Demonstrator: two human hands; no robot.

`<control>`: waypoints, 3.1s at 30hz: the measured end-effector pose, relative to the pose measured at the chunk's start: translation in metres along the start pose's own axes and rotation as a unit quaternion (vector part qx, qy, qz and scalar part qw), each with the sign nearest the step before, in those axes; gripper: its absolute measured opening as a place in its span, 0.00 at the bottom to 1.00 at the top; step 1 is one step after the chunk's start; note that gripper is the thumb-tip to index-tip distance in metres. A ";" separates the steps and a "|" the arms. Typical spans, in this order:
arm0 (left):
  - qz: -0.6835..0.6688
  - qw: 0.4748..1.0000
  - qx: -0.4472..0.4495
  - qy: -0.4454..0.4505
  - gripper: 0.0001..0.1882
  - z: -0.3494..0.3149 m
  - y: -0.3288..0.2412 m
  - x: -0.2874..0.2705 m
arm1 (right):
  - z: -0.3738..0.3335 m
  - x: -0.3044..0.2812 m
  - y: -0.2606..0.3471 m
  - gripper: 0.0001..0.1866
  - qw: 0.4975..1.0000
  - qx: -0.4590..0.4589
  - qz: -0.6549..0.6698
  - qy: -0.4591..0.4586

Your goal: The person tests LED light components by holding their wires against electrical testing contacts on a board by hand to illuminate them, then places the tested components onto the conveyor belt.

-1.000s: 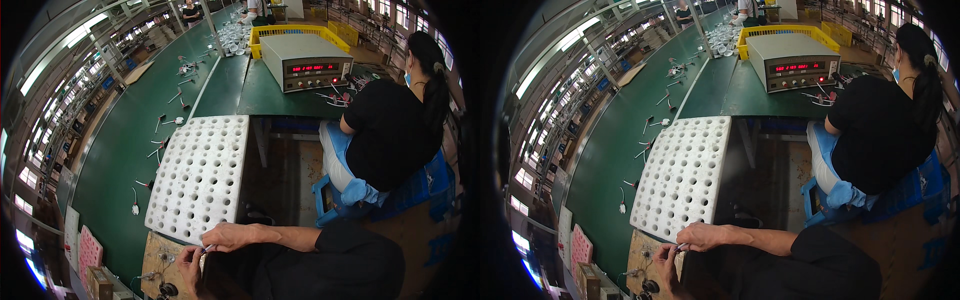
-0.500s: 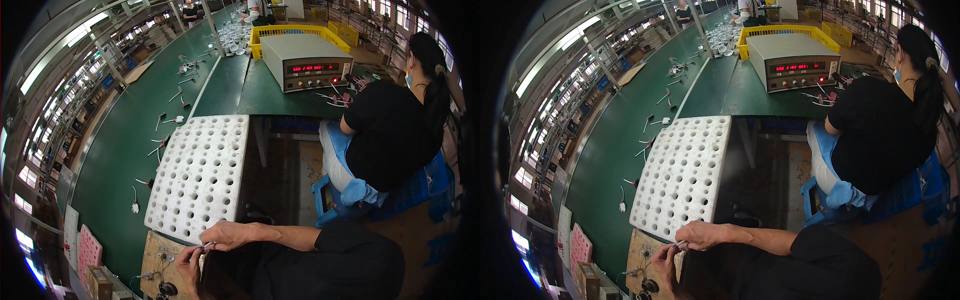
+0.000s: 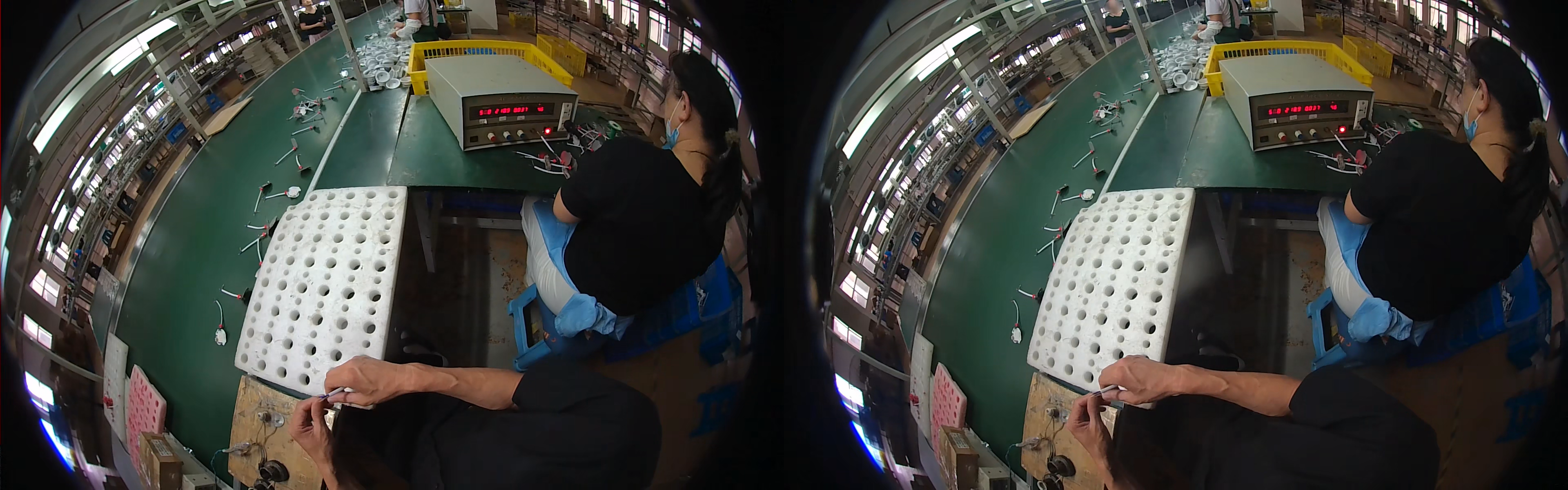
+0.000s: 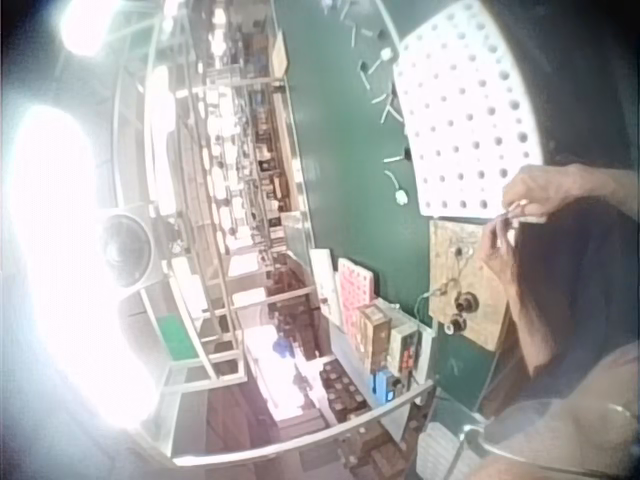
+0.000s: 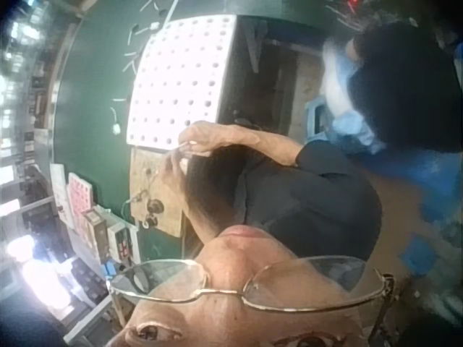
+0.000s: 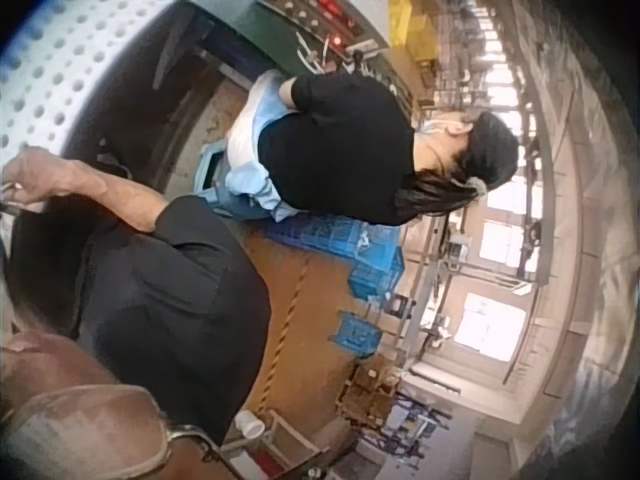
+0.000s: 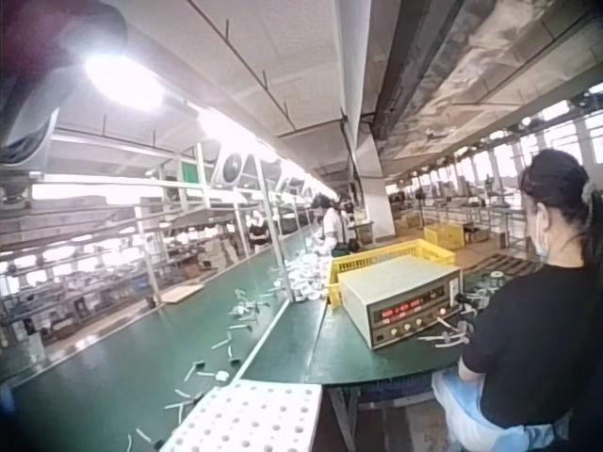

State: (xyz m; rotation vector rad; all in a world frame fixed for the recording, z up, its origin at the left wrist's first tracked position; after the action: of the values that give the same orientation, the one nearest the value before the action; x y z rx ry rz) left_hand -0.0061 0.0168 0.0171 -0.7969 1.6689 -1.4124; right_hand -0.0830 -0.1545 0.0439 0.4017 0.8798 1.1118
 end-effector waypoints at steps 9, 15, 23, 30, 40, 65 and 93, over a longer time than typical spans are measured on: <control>0.040 0.979 -0.058 0.191 0.27 -0.030 0.023 0.039 | 0.006 -0.026 -0.001 0.15 0.978 0.123 0.029 -0.164; -0.039 0.987 -0.083 0.131 0.19 -0.033 0.032 0.053 | 0.006 -0.034 -0.004 0.14 0.950 0.160 0.027 -0.265; -0.084 0.993 -0.030 0.081 0.27 -0.034 0.023 0.063 | 0.009 -0.030 -0.004 0.15 0.931 0.116 0.116 -0.327; -0.169 0.980 -0.087 0.051 0.25 -0.038 0.034 0.056 | 0.003 -0.038 -0.014 0.14 0.931 0.122 0.036 -0.341; -0.195 0.976 -0.013 -0.092 0.09 -0.049 0.054 0.025 | 0.004 -0.041 -0.009 0.11 0.931 0.084 -0.074 -0.346; -0.263 0.960 -0.057 -0.079 0.09 -0.050 0.059 0.018 | 0.015 -0.022 -0.005 0.10 0.952 -0.007 -0.117 -0.281; -0.241 0.930 -0.062 -0.269 0.08 -0.088 0.063 -0.024 | 0.075 0.066 -0.023 0.08 0.983 -0.019 -0.060 -0.170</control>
State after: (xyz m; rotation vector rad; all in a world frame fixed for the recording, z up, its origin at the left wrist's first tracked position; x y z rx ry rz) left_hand -0.0692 0.0916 -0.0351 -1.5889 1.1805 -1.2410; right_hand -0.0001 -0.0950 0.0472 0.4839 0.5718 0.9128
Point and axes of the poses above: each hand's wrist, its own z-axis towards the middle knuckle, its own x-axis out of the palm, y = z × x, the point moved 4 cm from there along z, towards the middle knuckle, and after that the axes turned 15 degrees about -x, right-handed, at the moved point
